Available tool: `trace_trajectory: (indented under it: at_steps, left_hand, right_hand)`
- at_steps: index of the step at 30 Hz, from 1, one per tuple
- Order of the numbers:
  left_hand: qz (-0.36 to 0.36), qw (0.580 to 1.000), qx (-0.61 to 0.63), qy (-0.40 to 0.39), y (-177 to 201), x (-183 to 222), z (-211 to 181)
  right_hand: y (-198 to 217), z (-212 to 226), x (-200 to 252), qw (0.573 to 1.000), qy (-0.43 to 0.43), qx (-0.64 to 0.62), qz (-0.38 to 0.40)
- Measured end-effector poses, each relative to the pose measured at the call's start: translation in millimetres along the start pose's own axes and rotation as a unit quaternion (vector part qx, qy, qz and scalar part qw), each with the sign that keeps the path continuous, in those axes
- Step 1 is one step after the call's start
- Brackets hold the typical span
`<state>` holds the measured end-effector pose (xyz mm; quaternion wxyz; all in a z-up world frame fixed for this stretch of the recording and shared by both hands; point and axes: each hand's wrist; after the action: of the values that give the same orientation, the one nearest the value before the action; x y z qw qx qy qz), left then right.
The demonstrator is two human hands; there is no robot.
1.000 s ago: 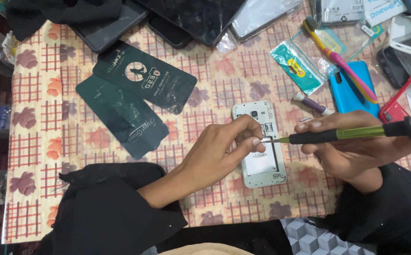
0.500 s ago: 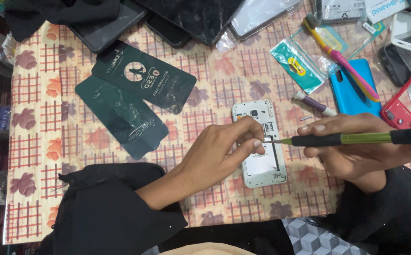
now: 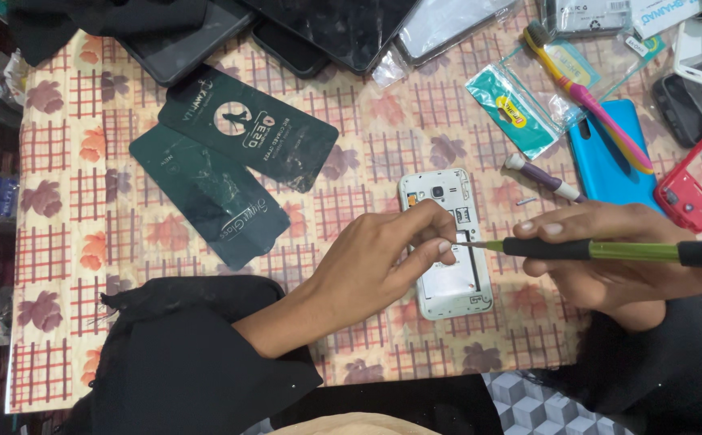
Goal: The person uses a screwdriver to remove screws from the back of a white smartphone and then pries off the back cover, exposing the internal components. The back cover is set aside on the table.
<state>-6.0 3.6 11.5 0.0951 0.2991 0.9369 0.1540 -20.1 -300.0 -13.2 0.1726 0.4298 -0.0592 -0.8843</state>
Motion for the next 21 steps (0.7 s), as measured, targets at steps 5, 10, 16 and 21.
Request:
trace_trajectory:
  at_steps: [5,10,16,21]
  left_hand:
    - [-0.007,1.0,0.011,-0.019,0,-1,3]
    - [-0.003,1.0,0.016,-0.026,-1,-1,4]
    - [-0.036,0.999,0.018,0.002,2,-2,2]
    - [-0.115,0.993,0.009,-0.009,8,-2,-2]
  right_hand:
    - [-4,40,-16,0.981,-0.17,0.043,0.08]
    - [4,29,-18,0.986,-0.091,-0.087,0.106]
    - [2,14,-19,0.993,-0.082,-0.056,0.07]
    - [-13,-10,-39,0.977,0.12,0.168,0.05]
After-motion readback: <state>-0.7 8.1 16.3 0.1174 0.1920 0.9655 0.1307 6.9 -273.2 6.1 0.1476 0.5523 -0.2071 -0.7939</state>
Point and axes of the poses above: each hand's wrist, its own x-axis away from the middle knuckle, its own y-axis out of the back of the hand, z = x × y, and after that the axes turned 6 degrees about y, right-handed
